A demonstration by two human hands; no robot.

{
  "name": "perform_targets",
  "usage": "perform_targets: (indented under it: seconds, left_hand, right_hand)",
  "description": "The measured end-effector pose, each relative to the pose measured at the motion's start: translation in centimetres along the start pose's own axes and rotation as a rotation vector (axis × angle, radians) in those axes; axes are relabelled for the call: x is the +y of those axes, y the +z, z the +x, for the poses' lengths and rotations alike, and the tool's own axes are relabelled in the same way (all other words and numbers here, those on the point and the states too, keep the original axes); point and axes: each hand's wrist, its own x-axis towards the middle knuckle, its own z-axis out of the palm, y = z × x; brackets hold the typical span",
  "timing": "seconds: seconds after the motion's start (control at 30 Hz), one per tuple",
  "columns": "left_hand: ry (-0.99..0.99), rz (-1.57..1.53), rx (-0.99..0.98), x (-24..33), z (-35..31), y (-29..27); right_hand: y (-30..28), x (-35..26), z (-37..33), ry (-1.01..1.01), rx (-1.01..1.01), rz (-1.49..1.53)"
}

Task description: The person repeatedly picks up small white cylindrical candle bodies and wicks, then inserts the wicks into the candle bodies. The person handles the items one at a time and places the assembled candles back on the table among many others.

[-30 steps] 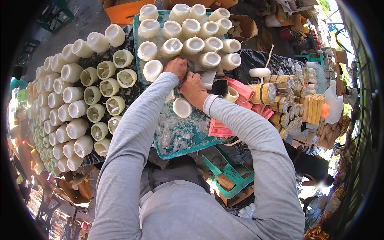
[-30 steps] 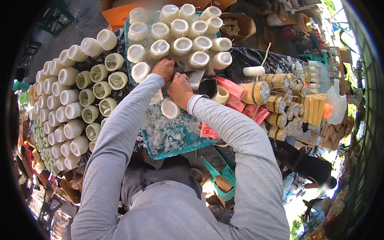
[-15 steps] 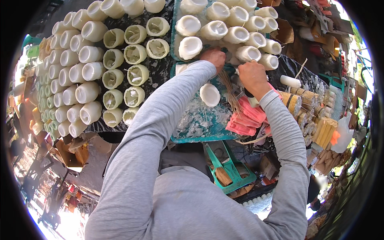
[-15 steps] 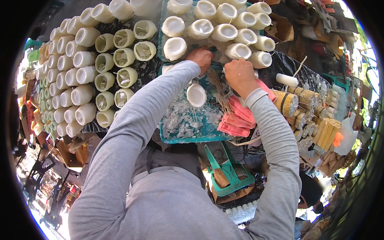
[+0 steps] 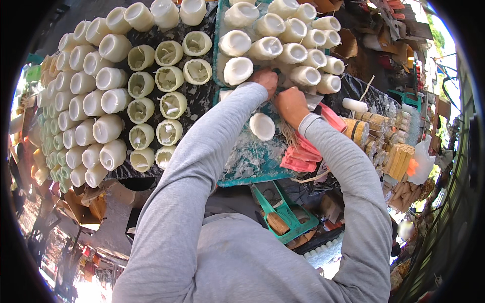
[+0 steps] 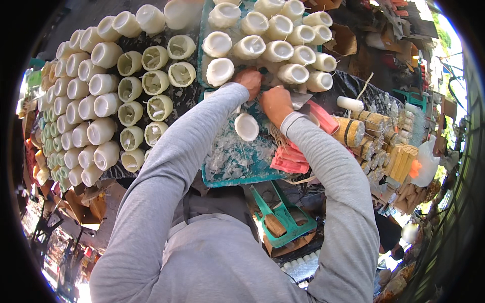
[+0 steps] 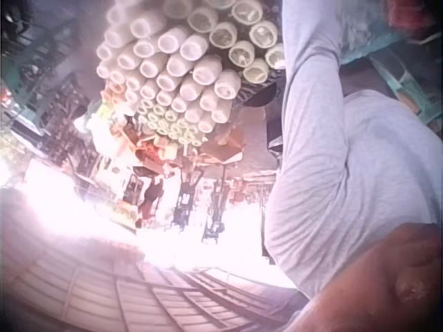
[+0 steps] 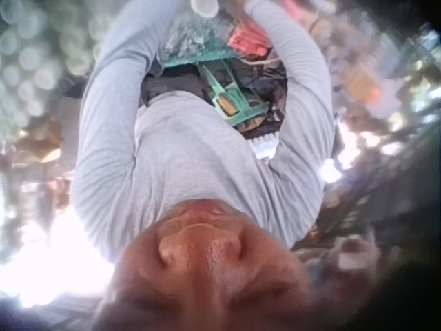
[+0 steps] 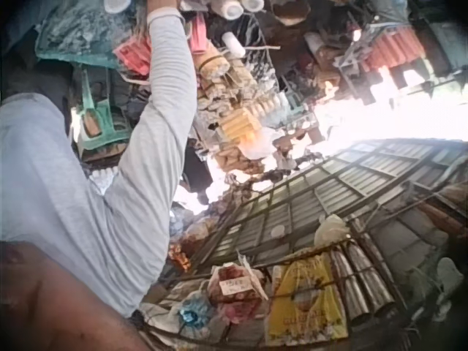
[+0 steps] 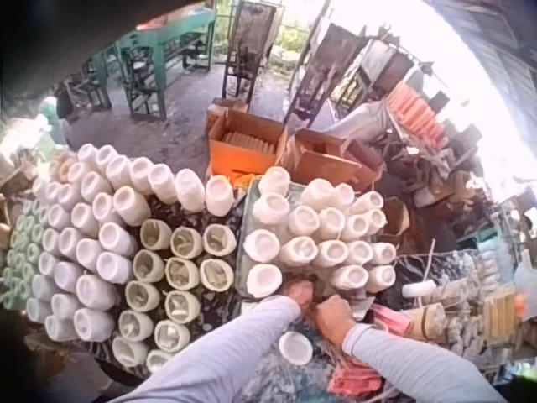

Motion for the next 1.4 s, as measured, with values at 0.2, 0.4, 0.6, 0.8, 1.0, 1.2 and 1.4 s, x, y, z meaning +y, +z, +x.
perform_targets:
  seconds: [0.2,0.4,0.6,0.8,1.0,1.2,1.4]
  left_hand:
    - [0.003,-0.045,-0.012,-0.1,0.9,-0.2]
    - [0.072,-0.022,-0.002,0.7,1.7,-0.7]
    - [0.351,0.21,-0.002,1.8,2.7,-1.7]
    - [0.666,0.387,0.194,-0.1,3.4,1.3]
    - [0.403,0.06,0.186,-0.6,3.2,1.9]
    - [0.271,-0.158,0.074,1.6,2.9,1.1]
    - [0.272,0.015,0.143,2.7,0.3,-1.8]
  right_hand:
    - [3.2,-4.0,1.1,0.164,-0.165,-0.289]
    - [5.6,-5.7,1.1,0.15,-0.111,-0.365]
    - [3.9,-6.5,1.5,0.188,-0.124,-0.12]
    - [0.2,-5.9,-1.4,0.154,-0.028,-0.358]
    - [-6.3,-3.2,-10.3,0.099,0.355,-0.068]
    - [-4.9,-5.8,-21.7,0.262,0.326,0.813]
    - [4.1,-10.7,-20.8,0.571,0.474,1.279]
